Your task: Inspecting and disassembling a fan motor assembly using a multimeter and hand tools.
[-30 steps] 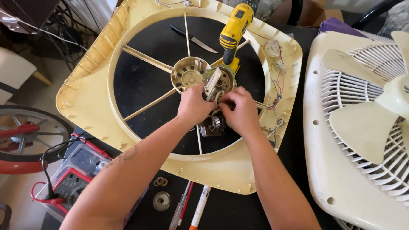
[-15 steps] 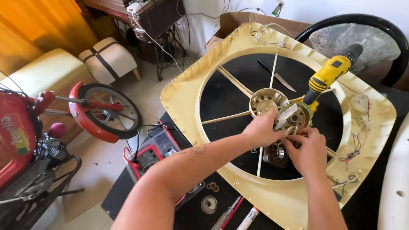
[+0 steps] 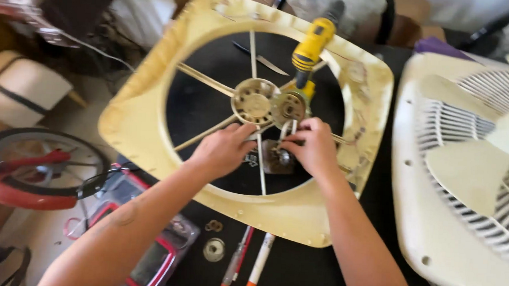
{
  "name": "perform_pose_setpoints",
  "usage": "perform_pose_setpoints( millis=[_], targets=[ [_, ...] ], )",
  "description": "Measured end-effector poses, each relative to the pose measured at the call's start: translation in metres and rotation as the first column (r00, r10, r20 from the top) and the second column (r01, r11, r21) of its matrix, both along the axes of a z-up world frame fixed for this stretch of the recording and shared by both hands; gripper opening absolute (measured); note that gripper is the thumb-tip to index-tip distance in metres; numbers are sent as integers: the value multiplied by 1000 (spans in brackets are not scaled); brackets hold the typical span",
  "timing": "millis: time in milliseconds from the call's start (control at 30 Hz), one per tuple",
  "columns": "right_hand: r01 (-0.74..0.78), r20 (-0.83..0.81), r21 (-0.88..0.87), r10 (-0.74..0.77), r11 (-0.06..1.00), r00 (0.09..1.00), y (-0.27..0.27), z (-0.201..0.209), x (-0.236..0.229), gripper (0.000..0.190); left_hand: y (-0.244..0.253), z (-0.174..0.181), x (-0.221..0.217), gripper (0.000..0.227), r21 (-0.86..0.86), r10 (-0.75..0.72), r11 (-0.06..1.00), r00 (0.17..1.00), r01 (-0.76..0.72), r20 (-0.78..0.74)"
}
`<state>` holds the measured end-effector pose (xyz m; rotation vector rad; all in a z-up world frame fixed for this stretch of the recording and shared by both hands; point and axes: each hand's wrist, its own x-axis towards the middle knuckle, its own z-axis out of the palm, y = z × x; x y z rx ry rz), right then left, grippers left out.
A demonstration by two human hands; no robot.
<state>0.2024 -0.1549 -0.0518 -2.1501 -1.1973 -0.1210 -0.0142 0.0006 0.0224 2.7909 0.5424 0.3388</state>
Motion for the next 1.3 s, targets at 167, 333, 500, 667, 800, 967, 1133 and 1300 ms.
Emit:
perform_pose_setpoints(
  millis=[167,333,500,667,800,967,1133,1300],
  targets=[
    [17,-163,-117,-36,993,986,-9,34,-14,20,-12,15,-1,39,39,-22,999,991,27,-131],
    [26,-183,-121,-48,992,982,-10,36,-16,19,-12,3,2,41,112,-89,989,991,100,-95],
    [11,-233,-148,-45,989,971,-12,48,-18,18,-11,-3,6,46,178,-140,974,990,142,-26],
    [7,-274,-172,-54,985,960,-11,49,-18,16,-12,-12,10,46,169,-157,973,988,155,0],
    [-5,-258,-139,-32,990,966,-11,39,-13,17,-13,-13,10,46,205,-168,967,984,153,57],
    [-53,-119,-111,40,992,992,-10,7,5,19,-8,-39,19,44,248,-185,960,961,132,204],
    [-54,-42,-189,47,981,998,1,7,2,31,7,-62,18,44,209,-169,973,928,102,332],
    [17,-207,-284,-79,959,975,-10,32,-6,31,0,-55,24,46,252,-136,963,979,96,149]
  ],
)
